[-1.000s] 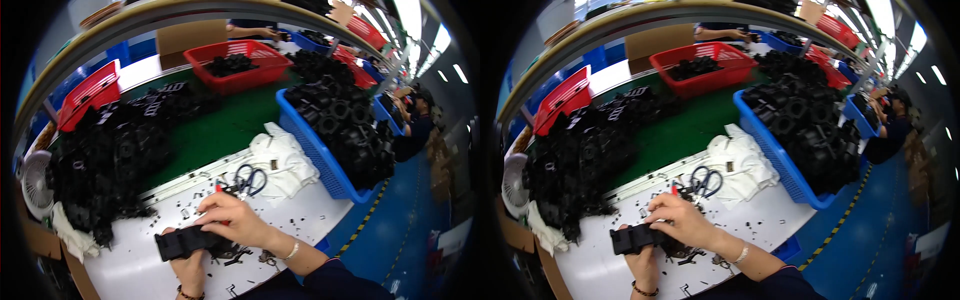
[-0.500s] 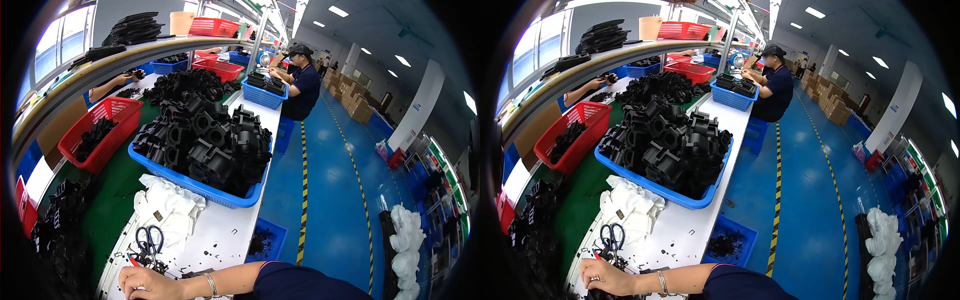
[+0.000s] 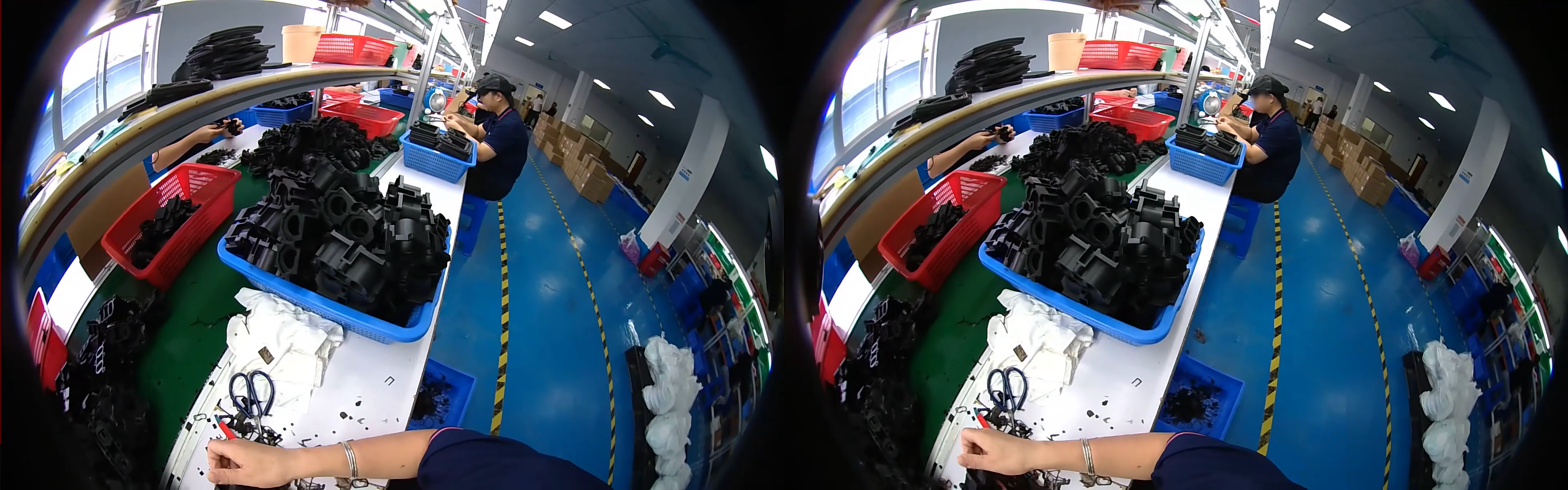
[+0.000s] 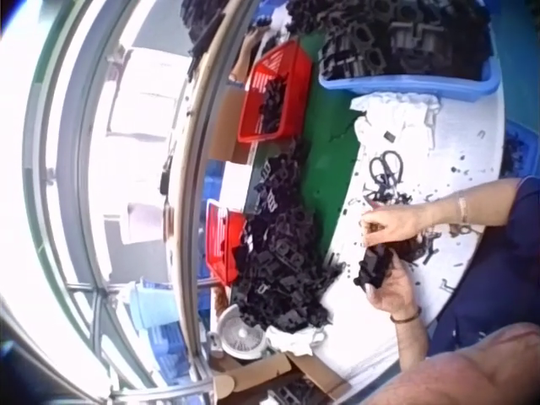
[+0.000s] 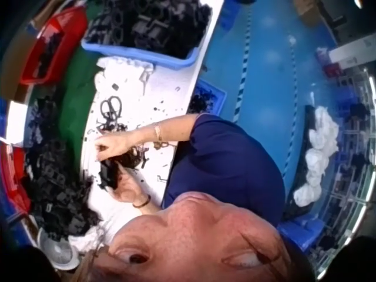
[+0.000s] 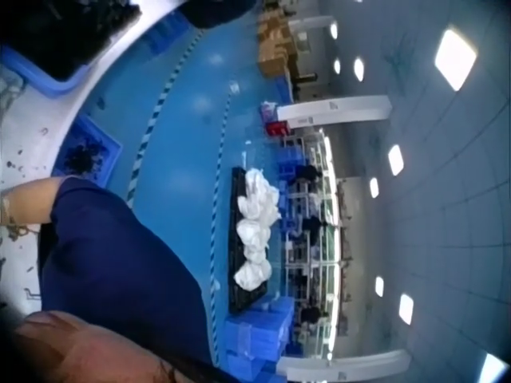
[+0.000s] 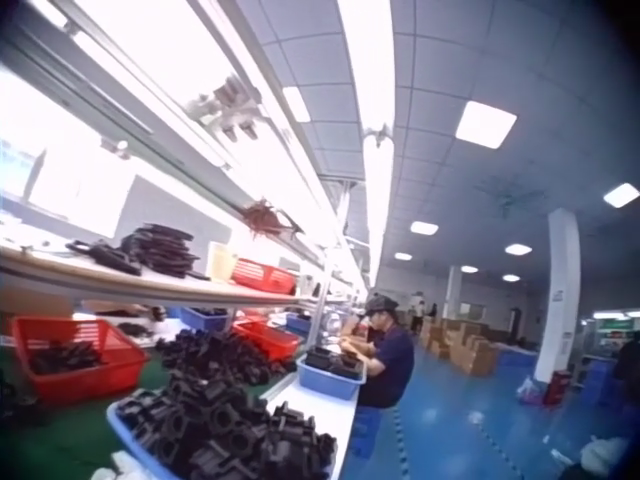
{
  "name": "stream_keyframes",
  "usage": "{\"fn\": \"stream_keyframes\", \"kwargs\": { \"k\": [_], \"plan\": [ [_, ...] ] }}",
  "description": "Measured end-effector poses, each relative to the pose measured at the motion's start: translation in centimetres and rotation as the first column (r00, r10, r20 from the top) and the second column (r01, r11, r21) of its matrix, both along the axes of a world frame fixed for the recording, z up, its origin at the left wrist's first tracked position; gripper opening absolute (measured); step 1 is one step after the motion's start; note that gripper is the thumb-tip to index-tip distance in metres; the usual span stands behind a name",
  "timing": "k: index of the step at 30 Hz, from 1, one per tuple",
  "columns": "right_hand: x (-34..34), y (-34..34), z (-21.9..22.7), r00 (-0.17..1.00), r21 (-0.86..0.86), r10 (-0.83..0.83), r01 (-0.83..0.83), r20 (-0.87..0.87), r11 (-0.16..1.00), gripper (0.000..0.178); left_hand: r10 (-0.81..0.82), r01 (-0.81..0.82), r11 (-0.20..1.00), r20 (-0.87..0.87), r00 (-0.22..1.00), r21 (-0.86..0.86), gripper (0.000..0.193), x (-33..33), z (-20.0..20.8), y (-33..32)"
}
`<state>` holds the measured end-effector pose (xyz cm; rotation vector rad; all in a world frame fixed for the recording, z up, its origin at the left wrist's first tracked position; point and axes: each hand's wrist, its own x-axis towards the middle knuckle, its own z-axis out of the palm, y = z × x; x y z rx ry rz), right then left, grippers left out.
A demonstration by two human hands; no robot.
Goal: The person deburrs and cleans plastic components using a red handheld deburring tool, then wipes them with a white cloth.
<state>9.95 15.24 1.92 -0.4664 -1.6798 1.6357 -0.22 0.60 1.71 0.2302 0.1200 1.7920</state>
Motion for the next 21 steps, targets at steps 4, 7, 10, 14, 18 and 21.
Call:
{"fn": "stream_keyframes", "kwargs": {
  "k": [4,7,10,14,18,21],
  "plan": [
    [0.9,1.1,0.7,0.965,0.093,0.156,-0.179,0.213,0.979,0.033,0.045,-0.053,0.998,-0.169,0.985,-0.038,0.055,-0.6,-1.2,-0.5],
    [1.7,1.5,1.3,0.947,0.049,0.254,-0.268,0.199,0.962,0.031,0.115,-0.128,0.990,-0.206,0.972,-0.052,0.057,-0.3,-1.4,-0.5],
    [1.9,1.7,1.0,0.947,0.031,0.251,-0.262,0.202,0.964,0.030,0.146,-0.190,0.974,-0.302,0.942,-0.122,0.058,0.4,-0.5,-0.5],
    [2.4,1.3,1.8,0.948,0.042,0.216,-0.232,0.232,0.972,0.035,0.171,-0.218,0.967,-0.293,0.941,-0.134,0.056,0.2,-1.2,-0.8],
    [2.1,0.8,1.0,0.963,0.041,0.238,-0.245,0.130,0.969,0.035,0.189,-0.236,0.954,-0.245,0.951,-0.182,0.053,-0.5,-2.4,-1.4],
    [1.9,0.9,1.7,0.942,0.075,0.304,-0.316,0.139,0.946,0.033,0.180,-0.240,0.951,-0.280,0.943,-0.197,0.054,-1.2,-2.9,-1.6]
  ]
}}
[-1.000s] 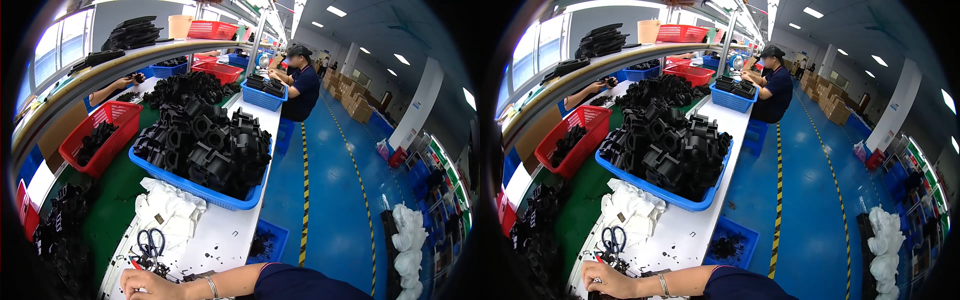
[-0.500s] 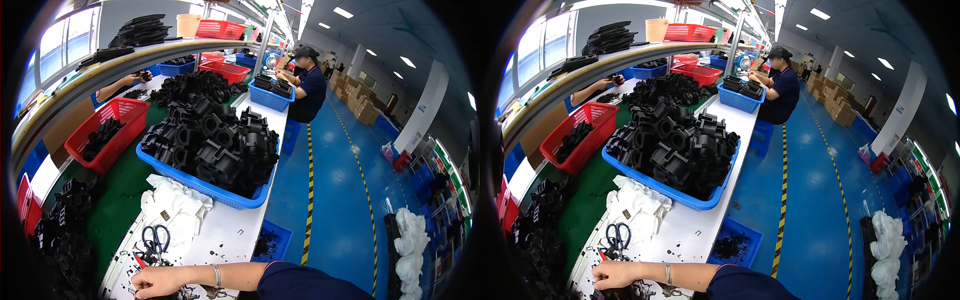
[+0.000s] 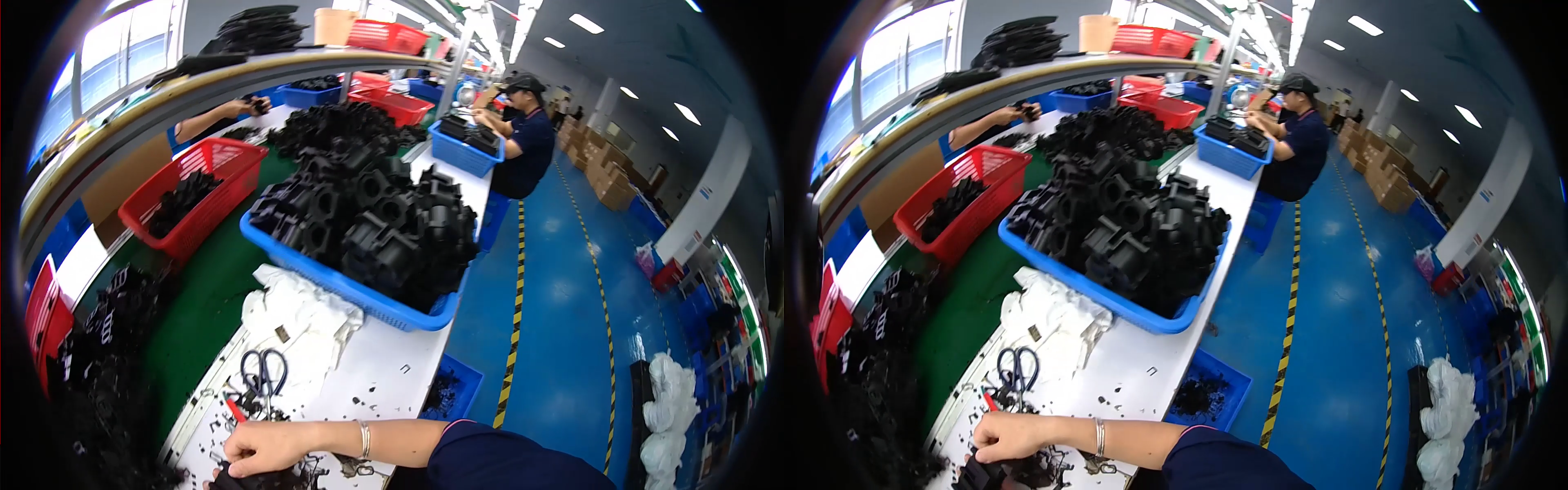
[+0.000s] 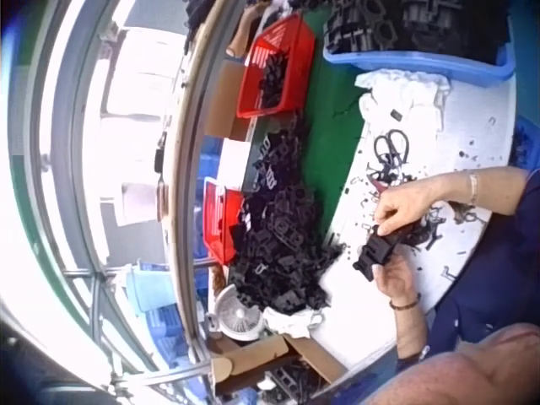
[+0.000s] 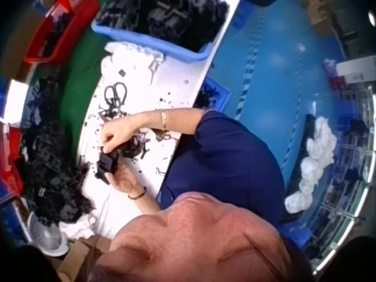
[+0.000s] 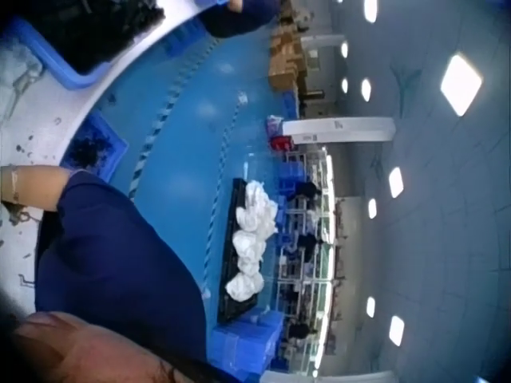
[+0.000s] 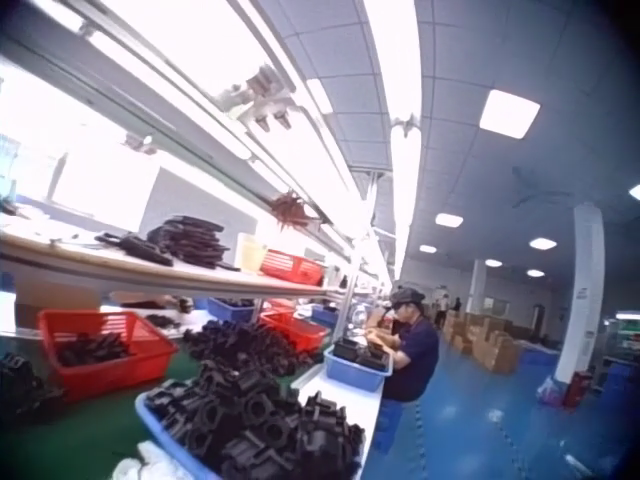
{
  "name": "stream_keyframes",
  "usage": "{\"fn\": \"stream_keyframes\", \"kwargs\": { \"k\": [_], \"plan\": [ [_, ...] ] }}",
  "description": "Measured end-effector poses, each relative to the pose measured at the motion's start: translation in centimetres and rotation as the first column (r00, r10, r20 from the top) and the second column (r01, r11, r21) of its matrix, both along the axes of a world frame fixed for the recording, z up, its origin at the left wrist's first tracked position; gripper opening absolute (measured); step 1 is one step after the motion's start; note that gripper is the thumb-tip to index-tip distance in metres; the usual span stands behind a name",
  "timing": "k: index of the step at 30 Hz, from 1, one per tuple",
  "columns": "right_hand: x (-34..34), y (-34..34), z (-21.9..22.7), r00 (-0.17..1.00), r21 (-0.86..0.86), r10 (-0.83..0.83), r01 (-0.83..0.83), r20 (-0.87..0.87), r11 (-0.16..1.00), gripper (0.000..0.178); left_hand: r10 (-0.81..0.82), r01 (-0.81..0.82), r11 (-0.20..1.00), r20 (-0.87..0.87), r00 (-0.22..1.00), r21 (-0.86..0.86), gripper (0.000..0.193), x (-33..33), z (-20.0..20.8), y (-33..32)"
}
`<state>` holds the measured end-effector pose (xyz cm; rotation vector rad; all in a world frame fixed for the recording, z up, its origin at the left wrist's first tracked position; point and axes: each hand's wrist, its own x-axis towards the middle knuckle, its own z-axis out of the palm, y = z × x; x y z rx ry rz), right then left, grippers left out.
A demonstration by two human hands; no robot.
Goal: The person deburrs and cleans plastic components using a red handheld deburring tool, then wipes them with a white cloth.
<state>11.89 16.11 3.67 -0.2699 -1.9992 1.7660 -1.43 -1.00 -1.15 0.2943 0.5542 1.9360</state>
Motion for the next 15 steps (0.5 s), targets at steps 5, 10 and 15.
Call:
{"fn": "stream_keyframes", "kwargs": {
  "k": [5,10,15],
  "plan": [
    [0.8,-1.2,2.2,0.955,0.402,-0.274,0.297,-0.117,0.866,0.024,0.143,-0.131,0.982,0.079,0.987,-0.135,0.066,2.7,3.4,1.9],
    [-0.1,-1.8,3.2,0.935,0.717,-0.189,0.351,-0.299,0.602,0.025,0.061,-0.034,0.979,0.127,0.990,-0.202,0.050,1.3,3.0,2.0],
    [0.1,-3.4,3.6,0.979,0.567,0.051,0.071,-0.196,0.821,0.020,0.162,-0.148,0.963,0.043,0.986,-0.224,0.054,0.3,3.3,1.6]
  ]
}}
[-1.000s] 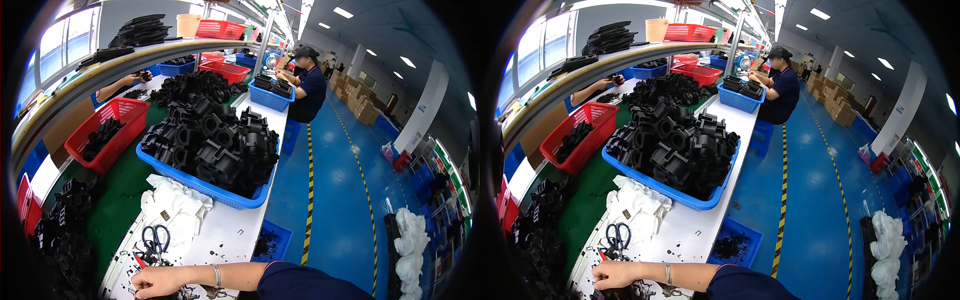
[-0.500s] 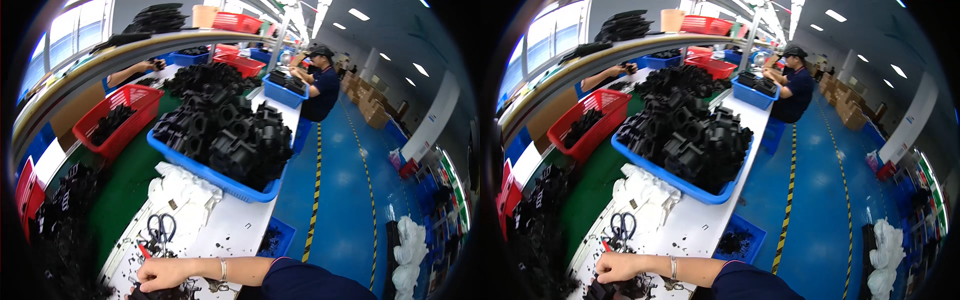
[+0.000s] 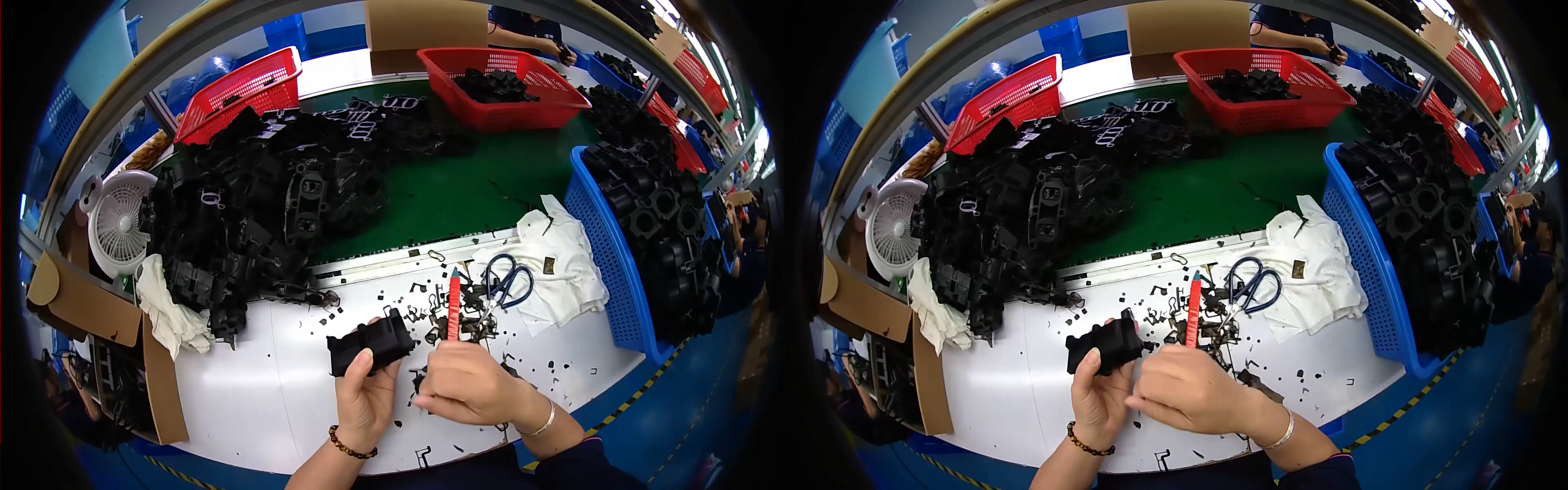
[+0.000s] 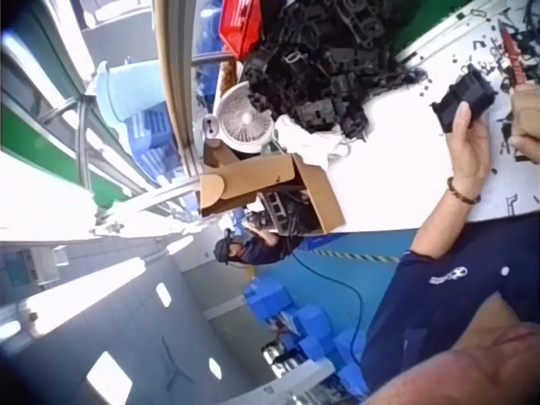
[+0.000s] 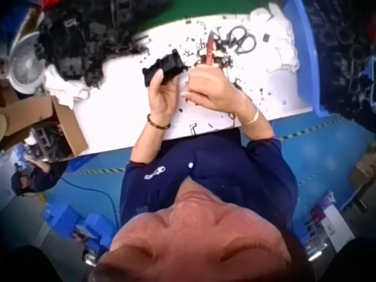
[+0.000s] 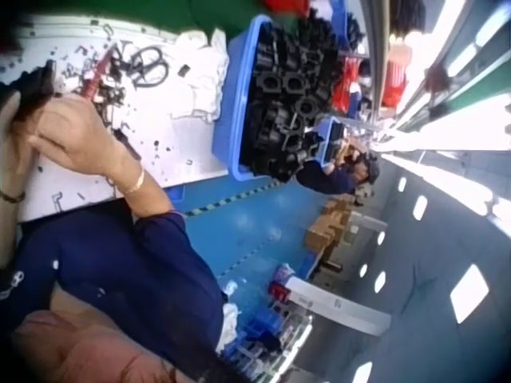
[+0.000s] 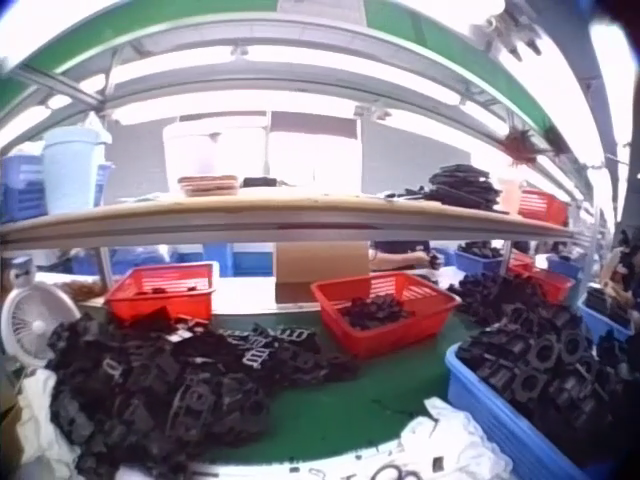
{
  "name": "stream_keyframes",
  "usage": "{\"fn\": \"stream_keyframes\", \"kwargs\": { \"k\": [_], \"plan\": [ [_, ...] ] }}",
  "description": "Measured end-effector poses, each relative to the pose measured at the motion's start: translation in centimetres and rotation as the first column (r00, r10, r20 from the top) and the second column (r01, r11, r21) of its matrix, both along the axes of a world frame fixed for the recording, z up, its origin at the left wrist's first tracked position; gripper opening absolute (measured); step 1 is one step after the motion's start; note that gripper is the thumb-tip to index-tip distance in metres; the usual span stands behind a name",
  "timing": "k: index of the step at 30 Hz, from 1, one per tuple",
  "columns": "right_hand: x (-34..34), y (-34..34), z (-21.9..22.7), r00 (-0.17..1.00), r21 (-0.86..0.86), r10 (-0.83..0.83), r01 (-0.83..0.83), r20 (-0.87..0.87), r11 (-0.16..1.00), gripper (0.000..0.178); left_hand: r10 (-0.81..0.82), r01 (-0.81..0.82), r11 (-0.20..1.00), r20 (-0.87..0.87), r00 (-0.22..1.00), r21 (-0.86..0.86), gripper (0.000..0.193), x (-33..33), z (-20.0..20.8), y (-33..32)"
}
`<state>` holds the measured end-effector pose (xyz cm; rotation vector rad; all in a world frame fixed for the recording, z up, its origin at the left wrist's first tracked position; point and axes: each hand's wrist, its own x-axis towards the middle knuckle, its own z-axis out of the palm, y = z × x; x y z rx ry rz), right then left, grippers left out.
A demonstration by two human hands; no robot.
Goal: The person deburrs and cleans plastic components using a red handheld deburring tool, then wipes them with a white cloth.
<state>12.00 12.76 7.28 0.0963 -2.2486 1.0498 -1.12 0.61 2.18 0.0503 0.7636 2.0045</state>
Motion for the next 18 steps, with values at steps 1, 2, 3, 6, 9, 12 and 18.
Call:
{"fn": "stream_keyframes", "kwargs": {
  "k": [1,2,3,6,9,12,18],
  "plan": [
    [0.4,-0.1,0.5,0.988,-0.144,0.156,-0.152,0.019,0.978,0.018,0.079,-0.080,0.996,-0.006,0.997,-0.049,0.053,0.0,0.4,0.3],
    [0.7,-0.2,0.9,0.959,-0.268,0.279,-0.258,0.044,0.928,0.016,0.061,-0.060,0.997,0.025,0.998,-0.051,0.049,-0.7,0.3,0.3],
    [1.1,0.0,1.5,0.913,-0.360,0.397,-0.341,0.094,0.868,0.013,0.092,-0.091,0.994,0.025,0.995,-0.055,0.048,-0.9,-0.3,0.3],
    [1.2,0.9,1.4,0.960,-0.204,0.150,-0.102,0.235,0.974,0.010,0.115,-0.114,0.993,0.033,0.993,-0.015,0.047,-0.9,-0.2,0.4],
    [1.7,3.0,-0.9,0.799,0.311,-0.580,0.517,0.160,0.797,0.011,0.060,-0.061,0.998,0.104,0.993,0.010,0.046,-0.3,-0.4,0.5],
    [2.5,4.3,-0.2,0.741,0.046,-0.613,0.627,0.272,0.778,0.020,0.064,-0.066,0.998,0.130,0.989,0.012,0.047,-0.2,-0.4,0.2],
    [0.6,2.9,-3.2,0.522,0.267,-0.718,0.690,0.461,0.673,0.037,-0.122,0.111,0.986,0.085,0.989,0.124,0.054,0.2,-0.2,0.1]
  ]
}}
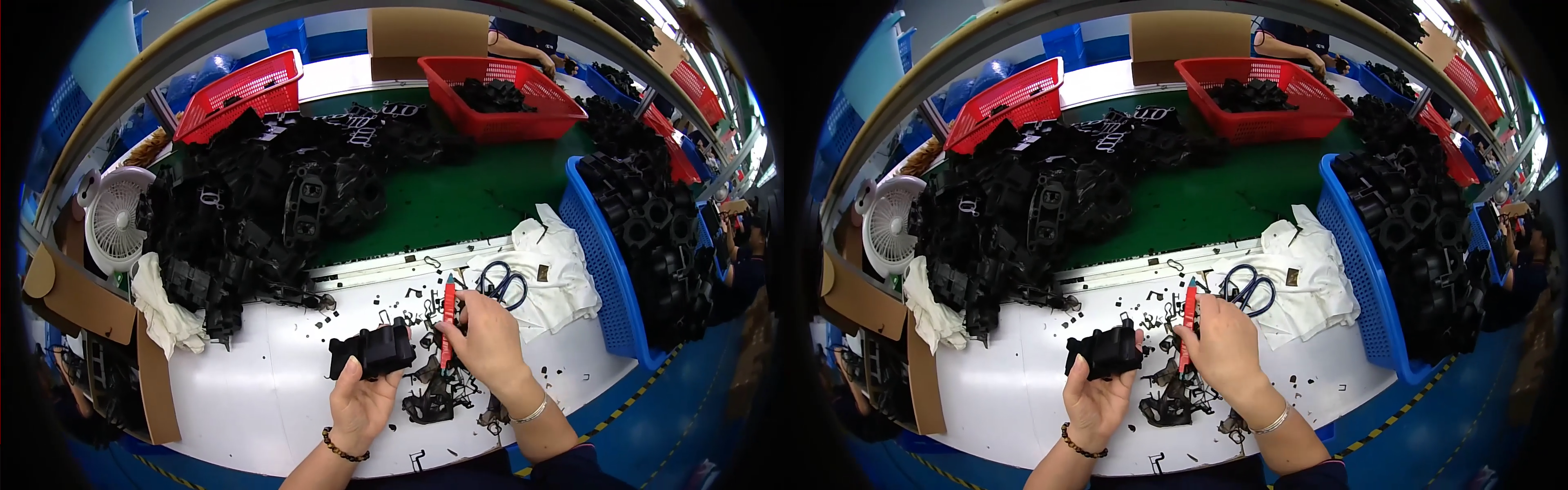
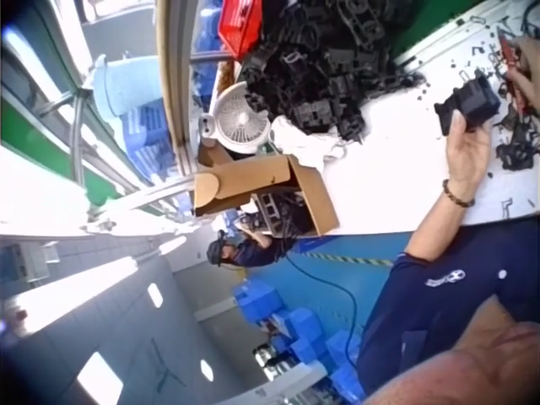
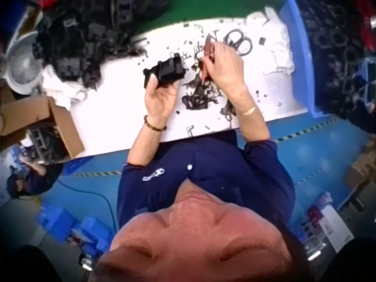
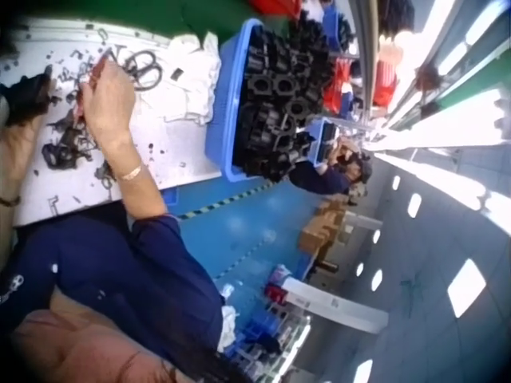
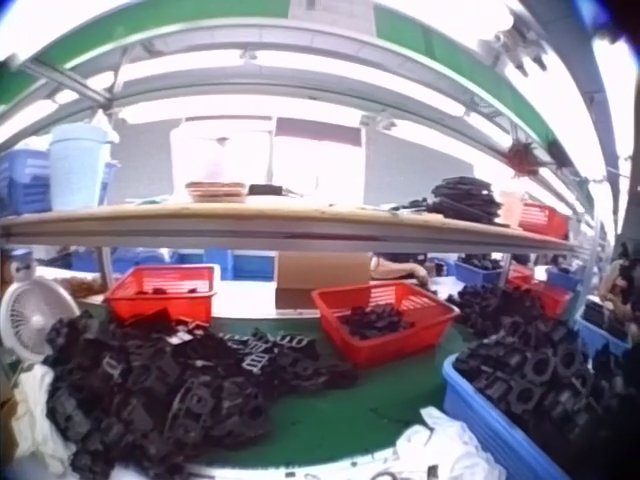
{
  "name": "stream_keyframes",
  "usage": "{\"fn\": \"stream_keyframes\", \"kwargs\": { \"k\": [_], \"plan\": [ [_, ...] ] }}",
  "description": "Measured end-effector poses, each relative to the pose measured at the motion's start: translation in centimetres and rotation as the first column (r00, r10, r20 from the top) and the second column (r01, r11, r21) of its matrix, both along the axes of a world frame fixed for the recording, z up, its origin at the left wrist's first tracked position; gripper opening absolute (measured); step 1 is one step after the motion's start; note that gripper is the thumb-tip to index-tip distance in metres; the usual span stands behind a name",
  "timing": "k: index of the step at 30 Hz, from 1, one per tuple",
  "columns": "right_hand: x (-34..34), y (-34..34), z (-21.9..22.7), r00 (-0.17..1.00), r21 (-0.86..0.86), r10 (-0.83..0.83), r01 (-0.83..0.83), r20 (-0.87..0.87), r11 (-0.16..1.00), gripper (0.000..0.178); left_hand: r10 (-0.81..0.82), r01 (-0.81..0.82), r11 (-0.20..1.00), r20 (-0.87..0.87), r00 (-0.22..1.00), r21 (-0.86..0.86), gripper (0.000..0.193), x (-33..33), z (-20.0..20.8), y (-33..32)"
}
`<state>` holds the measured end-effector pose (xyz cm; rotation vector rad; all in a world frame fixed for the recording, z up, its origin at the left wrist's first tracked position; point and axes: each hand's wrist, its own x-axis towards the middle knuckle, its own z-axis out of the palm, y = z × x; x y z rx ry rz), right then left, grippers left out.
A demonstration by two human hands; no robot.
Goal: The person deburrs and cleans plastic components using a red handheld deburring tool, then wipes them with a white cloth.
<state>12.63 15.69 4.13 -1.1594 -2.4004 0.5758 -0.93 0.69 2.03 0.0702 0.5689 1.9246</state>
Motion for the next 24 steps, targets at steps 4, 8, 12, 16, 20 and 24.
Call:
{"fn": "stream_keyframes", "kwargs": {
  "k": [4,8,12,16,20,24],
  "plan": [
    [-1.4,-1.1,-0.3,0.995,0.095,0.025,-0.033,0.092,0.995,0.048,-0.015,0.015,1.000,-0.023,1.000,0.025,0.056,0.2,-0.7,-0.1],
    [-1.6,-1.4,-0.5,0.998,0.047,0.024,-0.027,0.063,0.999,0.042,-0.015,0.015,1.000,-0.049,0.999,-0.005,0.060,0.1,-0.4,-0.2],
    [-0.9,-1.0,0.3,0.999,-0.091,0.021,-0.024,-0.033,0.996,0.032,-0.049,0.046,0.997,-0.064,0.997,-0.056,0.060,-0.1,-0.2,-0.3],
    [-0.3,-0.1,0.7,0.954,0.015,0.080,-0.079,-0.290,0.997,0.019,-0.083,0.077,0.994,-0.082,0.993,-0.072,0.060,0.0,-0.1,-0.1],
    [-0.1,-0.6,2.5,0.945,-0.050,0.094,-0.115,-0.313,0.992,0.010,-0.086,0.082,0.995,-0.073,0.994,-0.060,0.060,0.0,-0.1,-0.1],
    [-0.4,-1.1,2.9,0.910,-0.304,0.151,-0.280,-0.385,0.911,0.013,-0.118,0.118,0.993,-0.068,0.991,-0.010,0.048,-0.1,-0.3,-0.3]
  ]
}}
